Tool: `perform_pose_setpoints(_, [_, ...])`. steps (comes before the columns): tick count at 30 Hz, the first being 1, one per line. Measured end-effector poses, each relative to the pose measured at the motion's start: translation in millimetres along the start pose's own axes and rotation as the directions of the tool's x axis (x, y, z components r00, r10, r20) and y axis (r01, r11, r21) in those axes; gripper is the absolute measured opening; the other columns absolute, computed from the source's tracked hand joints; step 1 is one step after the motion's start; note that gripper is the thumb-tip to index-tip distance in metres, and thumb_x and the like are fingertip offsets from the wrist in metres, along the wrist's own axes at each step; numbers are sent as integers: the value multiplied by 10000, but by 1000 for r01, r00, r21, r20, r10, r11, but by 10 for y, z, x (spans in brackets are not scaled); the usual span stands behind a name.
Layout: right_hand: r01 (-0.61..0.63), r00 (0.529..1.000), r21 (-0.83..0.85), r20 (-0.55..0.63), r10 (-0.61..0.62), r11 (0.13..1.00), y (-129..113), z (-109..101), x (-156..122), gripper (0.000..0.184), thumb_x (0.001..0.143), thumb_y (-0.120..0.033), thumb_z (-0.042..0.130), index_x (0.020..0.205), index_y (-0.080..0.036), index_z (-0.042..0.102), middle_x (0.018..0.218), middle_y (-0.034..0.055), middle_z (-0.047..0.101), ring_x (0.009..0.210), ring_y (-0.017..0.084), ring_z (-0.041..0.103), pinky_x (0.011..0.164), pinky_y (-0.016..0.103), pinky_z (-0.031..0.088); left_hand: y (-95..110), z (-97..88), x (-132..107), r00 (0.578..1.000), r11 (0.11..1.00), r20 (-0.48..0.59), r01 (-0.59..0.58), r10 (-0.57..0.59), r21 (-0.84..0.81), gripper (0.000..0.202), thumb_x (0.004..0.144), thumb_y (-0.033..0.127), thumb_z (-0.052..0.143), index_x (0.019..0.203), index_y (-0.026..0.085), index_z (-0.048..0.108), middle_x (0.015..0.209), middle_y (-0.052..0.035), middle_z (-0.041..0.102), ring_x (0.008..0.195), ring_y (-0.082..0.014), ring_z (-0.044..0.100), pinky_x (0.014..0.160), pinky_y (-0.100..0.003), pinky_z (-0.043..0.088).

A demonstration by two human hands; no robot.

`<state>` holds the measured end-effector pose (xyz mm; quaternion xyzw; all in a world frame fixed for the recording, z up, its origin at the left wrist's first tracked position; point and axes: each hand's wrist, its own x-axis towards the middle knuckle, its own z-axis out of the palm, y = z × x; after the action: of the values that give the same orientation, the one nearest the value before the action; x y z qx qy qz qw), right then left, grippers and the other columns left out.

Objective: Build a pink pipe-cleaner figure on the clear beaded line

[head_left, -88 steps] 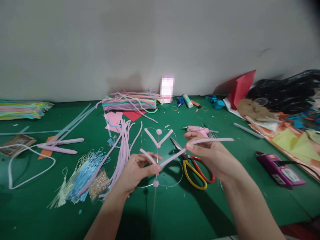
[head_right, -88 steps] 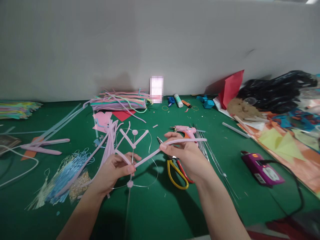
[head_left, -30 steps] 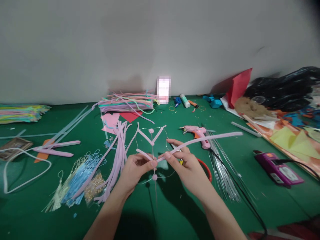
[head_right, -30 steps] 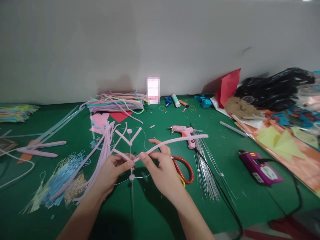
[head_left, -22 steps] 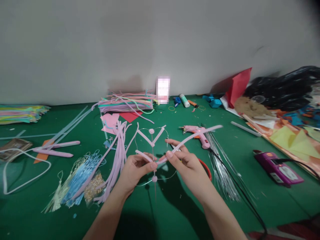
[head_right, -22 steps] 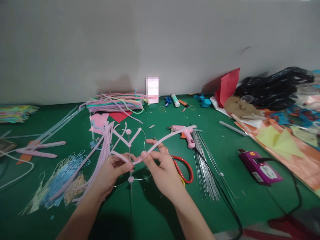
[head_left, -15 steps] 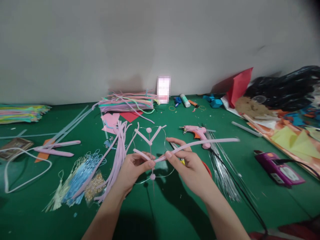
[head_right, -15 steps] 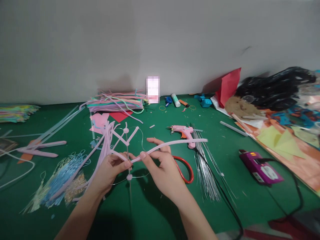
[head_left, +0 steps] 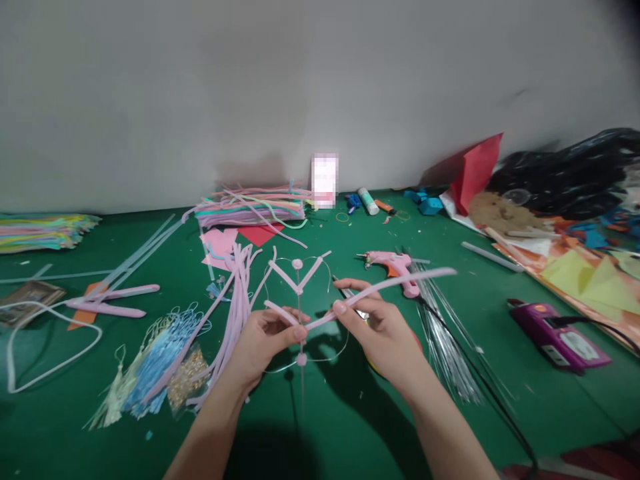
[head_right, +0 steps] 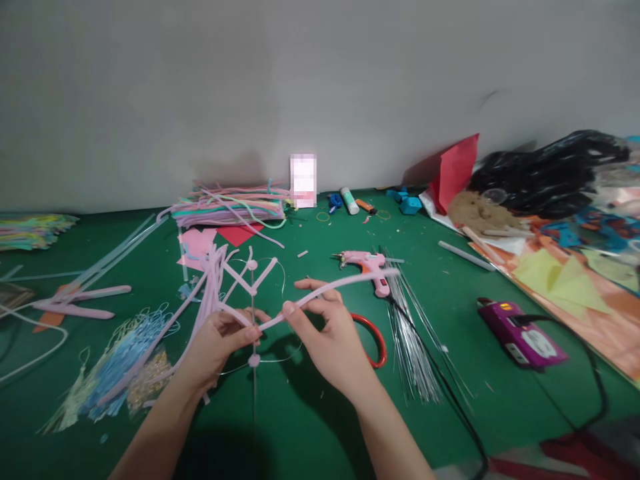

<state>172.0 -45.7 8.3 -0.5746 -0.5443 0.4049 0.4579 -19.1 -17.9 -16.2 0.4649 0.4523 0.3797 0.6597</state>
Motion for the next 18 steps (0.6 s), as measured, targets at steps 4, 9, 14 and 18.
perform_pose_setpoints(4, [8, 1000, 10, -23, -8, 1000, 41, -28, 12, 293, 831, -471, 623, 690, -230, 712, 1171, 88, 607, 1212, 271, 493, 1029, 461, 343, -16, 3, 13, 1000, 1000, 5, 11, -11, -2, 175, 622, 291, 810, 564, 171, 697, 624, -34, 633, 790, -217, 615, 683, -287, 491])
perform_pose_setpoints(9, [-14, 1000, 72, -19, 16, 997, 52, -20, 17, 302, 829, -482, 618, 716, -218, 712, 1152, 100, 608, 1195, 264, 508, 1013, 443, 368, -29, -22, 19, 1000, 1000, 13, 20, -20, -7, 153, 639, 280, 807, 589, 172, 712, 720, -47, 669, 815, -202, 607, 697, -269, 479])
perform_pose_setpoints(14, [-37, 998, 31, -41, 39, 999, 75, -34, 21, 329, 822, -500, 617, 698, -208, 704, 1167, 99, 615, 1156, 274, 543, 998, 440, 382, -17, -19, 28, 1000, 999, -4, 31, -31, 25, 172, 631, 302, 809, 602, 159, 719, 799, -69, 699, 738, -176, 595, 691, -274, 479])
perform_pose_setpoints(18, [-51, 997, 60, -49, 54, 997, 88, -55, 23, 337, 799, -521, 634, 692, -210, 706, 1136, 108, 629, 1166, 284, 535, 951, 419, 419, 10, 19, 33, 998, 998, -11, 66, -66, -6, 199, 584, 314, 829, 584, 153, 712, 790, -67, 694, 661, -153, 576, 652, -274, 484])
